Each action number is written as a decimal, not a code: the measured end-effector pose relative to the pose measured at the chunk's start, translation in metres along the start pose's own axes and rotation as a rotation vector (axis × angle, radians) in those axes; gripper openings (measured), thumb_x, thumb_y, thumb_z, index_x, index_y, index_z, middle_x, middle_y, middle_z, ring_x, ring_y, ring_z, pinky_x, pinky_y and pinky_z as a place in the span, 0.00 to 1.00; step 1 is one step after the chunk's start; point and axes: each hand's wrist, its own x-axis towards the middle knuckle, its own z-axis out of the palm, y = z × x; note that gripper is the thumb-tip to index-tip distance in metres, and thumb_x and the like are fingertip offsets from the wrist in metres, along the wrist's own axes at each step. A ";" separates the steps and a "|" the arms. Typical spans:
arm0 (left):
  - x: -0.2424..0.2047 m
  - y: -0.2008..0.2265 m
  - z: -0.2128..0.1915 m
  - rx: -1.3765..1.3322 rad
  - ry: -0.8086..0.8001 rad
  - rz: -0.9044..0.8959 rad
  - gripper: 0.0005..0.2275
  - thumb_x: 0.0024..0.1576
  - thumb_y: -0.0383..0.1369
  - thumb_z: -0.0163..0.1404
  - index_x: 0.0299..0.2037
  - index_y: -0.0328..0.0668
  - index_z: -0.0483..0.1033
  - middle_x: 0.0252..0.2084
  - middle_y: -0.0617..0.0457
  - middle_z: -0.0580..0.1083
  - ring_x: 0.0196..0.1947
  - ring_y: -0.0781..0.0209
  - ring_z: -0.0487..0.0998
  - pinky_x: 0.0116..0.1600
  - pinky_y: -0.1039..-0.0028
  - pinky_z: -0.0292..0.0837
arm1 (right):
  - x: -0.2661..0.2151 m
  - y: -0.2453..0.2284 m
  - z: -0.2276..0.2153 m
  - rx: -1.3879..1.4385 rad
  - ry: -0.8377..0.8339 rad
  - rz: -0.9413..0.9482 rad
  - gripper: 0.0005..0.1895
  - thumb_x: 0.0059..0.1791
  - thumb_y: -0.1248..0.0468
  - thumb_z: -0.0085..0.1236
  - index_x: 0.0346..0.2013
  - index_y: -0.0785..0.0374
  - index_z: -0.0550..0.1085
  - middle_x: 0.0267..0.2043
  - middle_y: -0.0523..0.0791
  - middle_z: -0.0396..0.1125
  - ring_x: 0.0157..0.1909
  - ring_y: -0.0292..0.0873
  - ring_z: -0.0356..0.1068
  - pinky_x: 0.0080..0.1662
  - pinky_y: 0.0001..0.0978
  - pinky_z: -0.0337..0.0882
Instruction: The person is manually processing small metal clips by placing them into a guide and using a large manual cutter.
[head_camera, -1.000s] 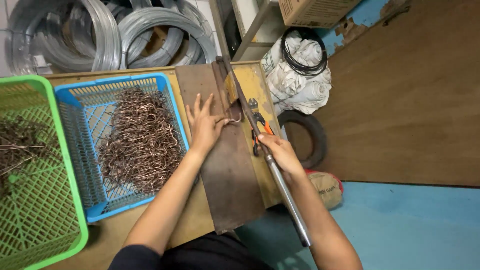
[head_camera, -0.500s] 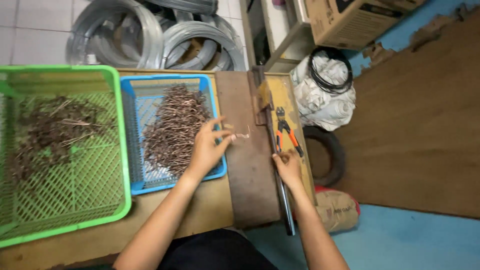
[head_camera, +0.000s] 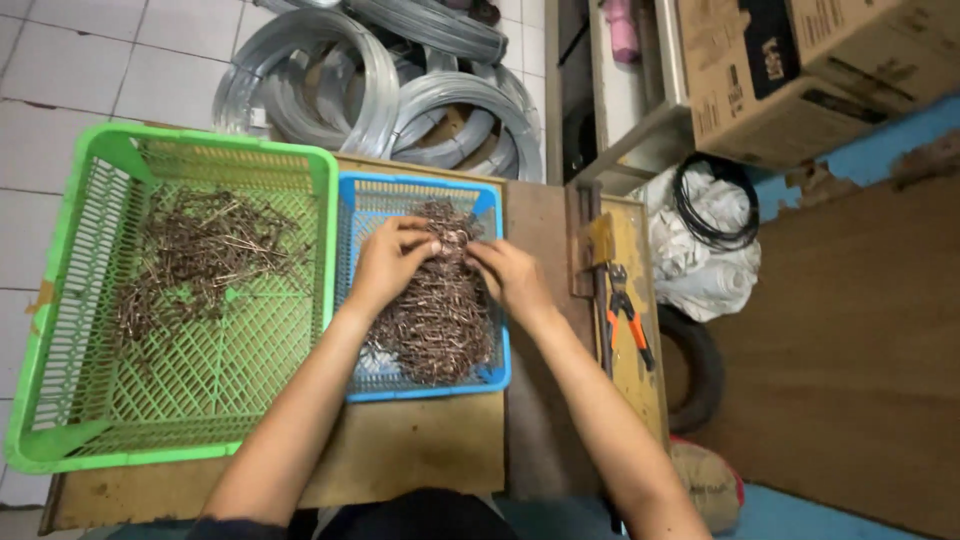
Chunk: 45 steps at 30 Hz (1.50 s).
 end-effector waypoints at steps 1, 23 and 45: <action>0.013 -0.010 0.004 0.001 0.010 -0.004 0.06 0.54 0.38 0.63 0.38 0.50 0.86 0.52 0.50 0.78 0.51 0.39 0.80 0.56 0.51 0.74 | 0.013 0.014 0.005 0.003 -0.004 -0.010 0.12 0.52 0.61 0.59 0.50 0.46 0.79 0.43 0.39 0.75 0.45 0.44 0.77 0.46 0.35 0.77; 0.023 -0.035 0.014 0.330 0.052 -0.114 0.06 0.58 0.36 0.56 0.43 0.58 0.85 0.54 0.52 0.78 0.53 0.46 0.80 0.53 0.55 0.78 | 0.038 0.056 0.056 -0.257 -0.223 0.040 0.19 0.48 0.67 0.54 0.54 0.56 0.78 0.48 0.50 0.73 0.51 0.56 0.74 0.51 0.46 0.74; -0.188 -0.164 -0.192 0.701 0.066 -0.751 0.13 0.51 0.38 0.64 0.45 0.49 0.85 0.41 0.50 0.77 0.45 0.44 0.83 0.48 0.52 0.80 | 0.091 -0.187 0.255 -0.059 -0.460 -0.340 0.17 0.53 0.59 0.52 0.58 0.49 0.75 0.47 0.47 0.71 0.49 0.52 0.73 0.46 0.43 0.73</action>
